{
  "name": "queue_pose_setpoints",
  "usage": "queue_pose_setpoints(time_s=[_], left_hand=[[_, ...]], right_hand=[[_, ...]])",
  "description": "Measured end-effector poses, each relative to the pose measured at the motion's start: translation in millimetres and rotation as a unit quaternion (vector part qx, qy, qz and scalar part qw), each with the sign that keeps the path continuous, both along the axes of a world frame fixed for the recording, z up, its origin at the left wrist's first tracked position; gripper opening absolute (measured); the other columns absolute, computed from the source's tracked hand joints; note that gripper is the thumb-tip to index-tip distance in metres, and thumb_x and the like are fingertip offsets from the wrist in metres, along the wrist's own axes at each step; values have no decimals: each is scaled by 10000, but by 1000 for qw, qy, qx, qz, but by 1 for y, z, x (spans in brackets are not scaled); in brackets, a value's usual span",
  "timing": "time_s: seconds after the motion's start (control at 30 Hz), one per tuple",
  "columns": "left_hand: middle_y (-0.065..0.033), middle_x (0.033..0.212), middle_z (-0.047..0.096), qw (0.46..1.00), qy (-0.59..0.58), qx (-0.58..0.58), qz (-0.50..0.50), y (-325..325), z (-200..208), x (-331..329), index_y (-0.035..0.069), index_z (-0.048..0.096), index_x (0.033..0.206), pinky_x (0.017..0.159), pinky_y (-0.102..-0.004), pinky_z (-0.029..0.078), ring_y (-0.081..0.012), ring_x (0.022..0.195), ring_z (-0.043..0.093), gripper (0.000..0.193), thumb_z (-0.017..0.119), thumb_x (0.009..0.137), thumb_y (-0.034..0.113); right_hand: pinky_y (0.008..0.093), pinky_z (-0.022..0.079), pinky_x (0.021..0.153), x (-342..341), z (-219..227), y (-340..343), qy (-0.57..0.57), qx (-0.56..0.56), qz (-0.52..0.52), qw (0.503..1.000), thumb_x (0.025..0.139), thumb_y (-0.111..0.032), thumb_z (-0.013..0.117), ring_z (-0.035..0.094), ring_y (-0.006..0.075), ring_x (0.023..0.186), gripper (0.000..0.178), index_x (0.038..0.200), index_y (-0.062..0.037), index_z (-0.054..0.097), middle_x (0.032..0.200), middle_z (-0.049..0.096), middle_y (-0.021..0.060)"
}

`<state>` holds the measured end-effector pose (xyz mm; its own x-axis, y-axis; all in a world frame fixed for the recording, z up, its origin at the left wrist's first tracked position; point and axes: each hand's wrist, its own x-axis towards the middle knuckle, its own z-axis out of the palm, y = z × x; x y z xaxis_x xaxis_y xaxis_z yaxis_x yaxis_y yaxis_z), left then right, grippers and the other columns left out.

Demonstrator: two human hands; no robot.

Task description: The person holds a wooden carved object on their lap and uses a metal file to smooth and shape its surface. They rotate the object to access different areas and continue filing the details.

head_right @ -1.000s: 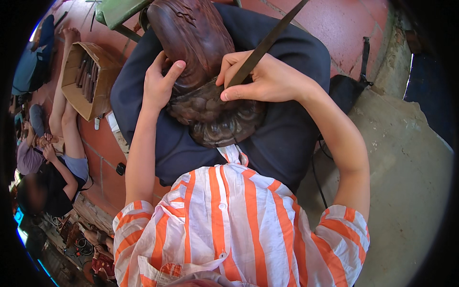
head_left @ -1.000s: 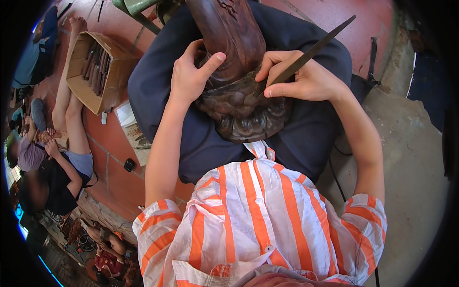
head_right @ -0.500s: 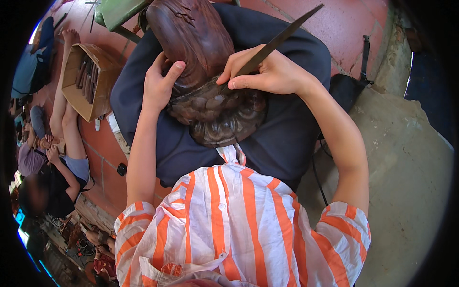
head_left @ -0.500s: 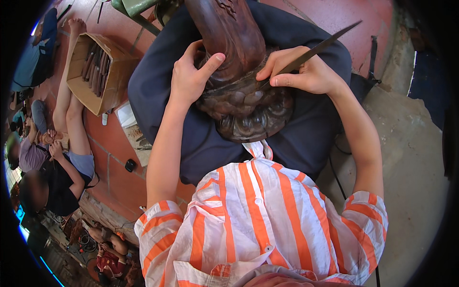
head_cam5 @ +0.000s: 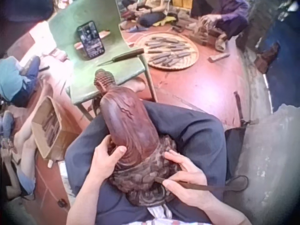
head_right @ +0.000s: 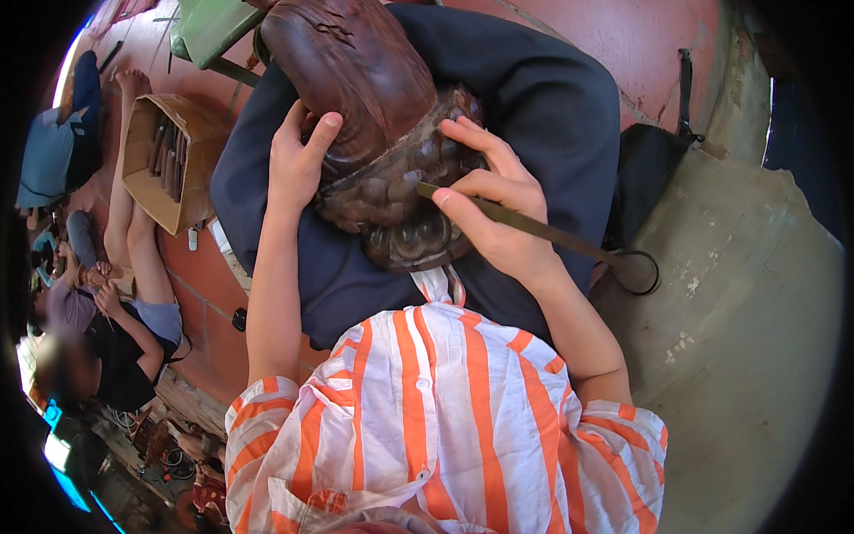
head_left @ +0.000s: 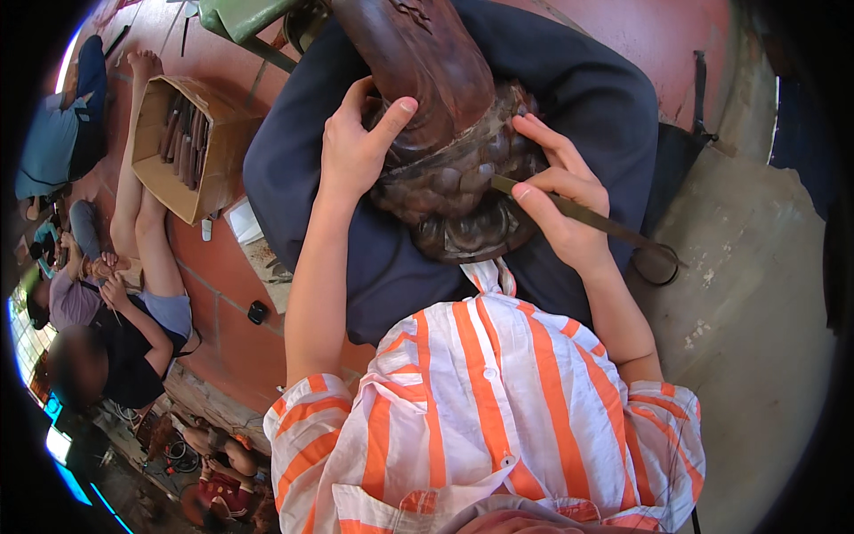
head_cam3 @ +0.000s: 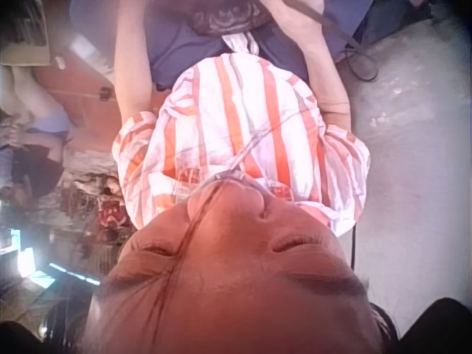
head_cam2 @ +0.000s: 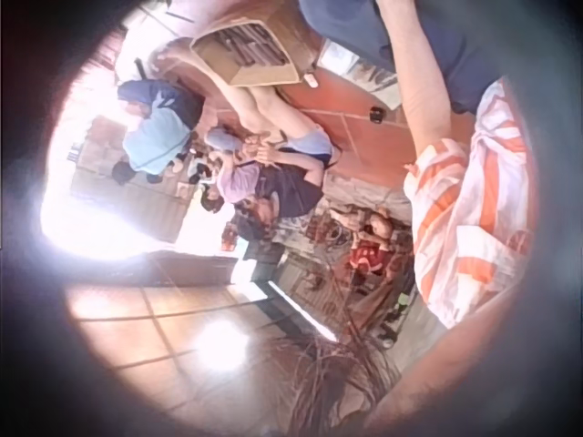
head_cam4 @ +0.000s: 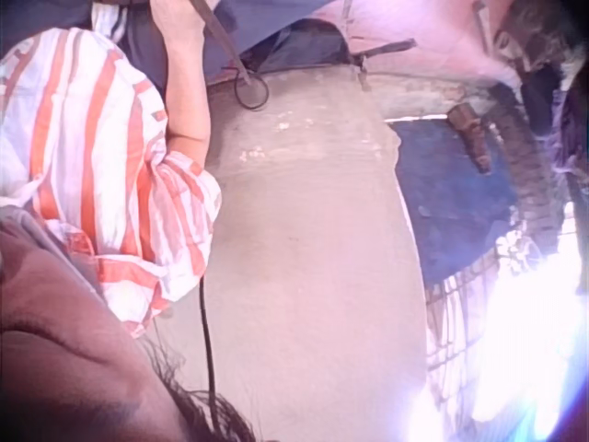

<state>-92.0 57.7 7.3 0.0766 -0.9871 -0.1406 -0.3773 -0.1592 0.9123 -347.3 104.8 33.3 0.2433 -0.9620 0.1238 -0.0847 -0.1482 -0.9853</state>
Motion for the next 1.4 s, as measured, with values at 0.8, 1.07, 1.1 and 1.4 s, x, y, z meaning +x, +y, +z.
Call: queue_pose_setpoints(time_s=[0.8, 1.07, 1.1, 1.4], left_hand=[[-154, 1019, 704, 1000, 17, -11, -3, 1, -6, 3, -46, 597, 1197, 874, -310, 491, -202, 965, 662, 652, 710, 853, 496], [-148, 1010, 699, 1000, 19, -6, -1, 1, -1, 0, -48, 599, 1184, 876, -314, 490, -200, 953, 655, 622, 710, 858, 469], [-147, 1008, 699, 1000, 16, -9, -2, 1, -2, 1, -48, 598, 1186, 873, -311, 490, -197, 949, 654, 623, 710, 858, 469], [-144, 1017, 701, 1000, 25, 0, 1, 2, -2, 1, -50, 598, 1190, 879, -315, 489, -199, 962, 652, 623, 709, 858, 466]], right_hand=[[451, 357, 1055, -18, 0, -32, 48, -31, 98, 994, 783, -96, 746, 585, 296, 1141, 108, 756, -1, 701, 1132, 683, 145], [352, 443, 906, -21, 8, -47, 74, -23, 163, 984, 762, -110, 762, 596, 231, 1004, 117, 750, -4, 714, 1098, 679, 121], [348, 447, 886, -22, 2, -51, 55, -9, 154, 986, 769, -105, 752, 601, 225, 981, 113, 753, 1, 714, 1094, 689, 129], [353, 448, 893, -20, 9, -67, 103, -62, 232, 965, 755, -151, 786, 611, 253, 997, 171, 741, -1, 705, 1018, 668, 113]])
